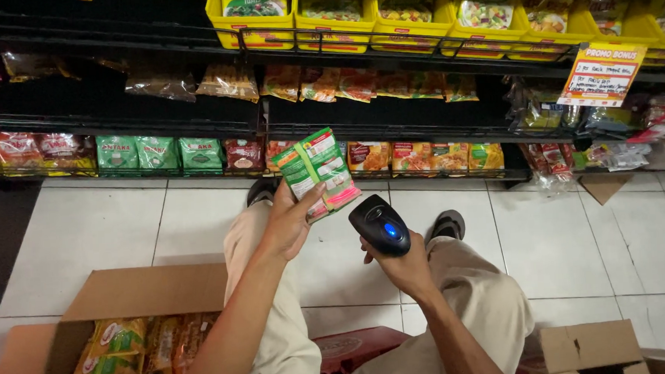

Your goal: Scanning items from a box and placing them onto grocery store shelves.

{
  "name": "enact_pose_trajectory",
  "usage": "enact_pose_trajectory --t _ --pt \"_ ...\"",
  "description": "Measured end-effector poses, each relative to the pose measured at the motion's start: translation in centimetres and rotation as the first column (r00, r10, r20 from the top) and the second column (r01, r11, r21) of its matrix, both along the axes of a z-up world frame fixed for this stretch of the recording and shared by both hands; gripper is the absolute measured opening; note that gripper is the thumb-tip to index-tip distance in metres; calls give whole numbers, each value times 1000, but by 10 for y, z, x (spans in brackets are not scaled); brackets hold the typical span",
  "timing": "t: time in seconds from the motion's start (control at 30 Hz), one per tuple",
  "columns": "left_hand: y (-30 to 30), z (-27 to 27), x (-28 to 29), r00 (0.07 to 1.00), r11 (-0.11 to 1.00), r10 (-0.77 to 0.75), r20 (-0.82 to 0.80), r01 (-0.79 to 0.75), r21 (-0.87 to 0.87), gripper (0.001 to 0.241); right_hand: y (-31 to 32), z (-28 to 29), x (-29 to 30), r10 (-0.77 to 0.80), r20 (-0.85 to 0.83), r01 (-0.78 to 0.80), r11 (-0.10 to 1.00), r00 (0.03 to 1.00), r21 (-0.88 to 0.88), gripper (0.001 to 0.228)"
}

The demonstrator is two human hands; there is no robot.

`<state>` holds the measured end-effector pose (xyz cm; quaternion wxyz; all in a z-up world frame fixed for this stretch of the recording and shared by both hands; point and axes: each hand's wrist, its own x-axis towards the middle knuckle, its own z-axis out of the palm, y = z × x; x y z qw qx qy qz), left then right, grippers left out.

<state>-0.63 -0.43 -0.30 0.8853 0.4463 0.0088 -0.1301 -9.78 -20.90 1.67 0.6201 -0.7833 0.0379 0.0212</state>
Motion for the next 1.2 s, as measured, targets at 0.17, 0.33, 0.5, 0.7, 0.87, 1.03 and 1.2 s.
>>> enact_pose_trajectory --t 0.17,0.33,0.5,0.7,0.87,1.03,1.2 --pt "-1 2 -1 998 997 0 -57 5 75 42 -3 -3 -1 7 18 -7 1000 1000 -5 16" --pt "-2 -5 -2 1000 998 -2 -12 3 69 42 -8 -11 -1 12 54 -13 1000 998 18 16" --pt "-4 -3 -5 995 996 -67 -69 71 59 47 -13 -10 8 -142 93 126 979 986 161 23" --pt "-18 -6 -17 982 983 -185 -46 184 -20 48 -16 -28 10 -224 -47 227 928 974 295 23" --pt "-30 -5 -17 975 986 -164 -147 157 -57 39 -20 -34 9 -248 -47 251 928 968 274 21" --pt "-37 -7 -19 959 992 -46 -279 11 -123 38 -14 -34 7 -255 -36 256 930 966 265 21" --pt "-40 -24 -11 949 981 5 -315 -65 -181 49 -9 -35 7 -312 -37 305 890 949 338 20"
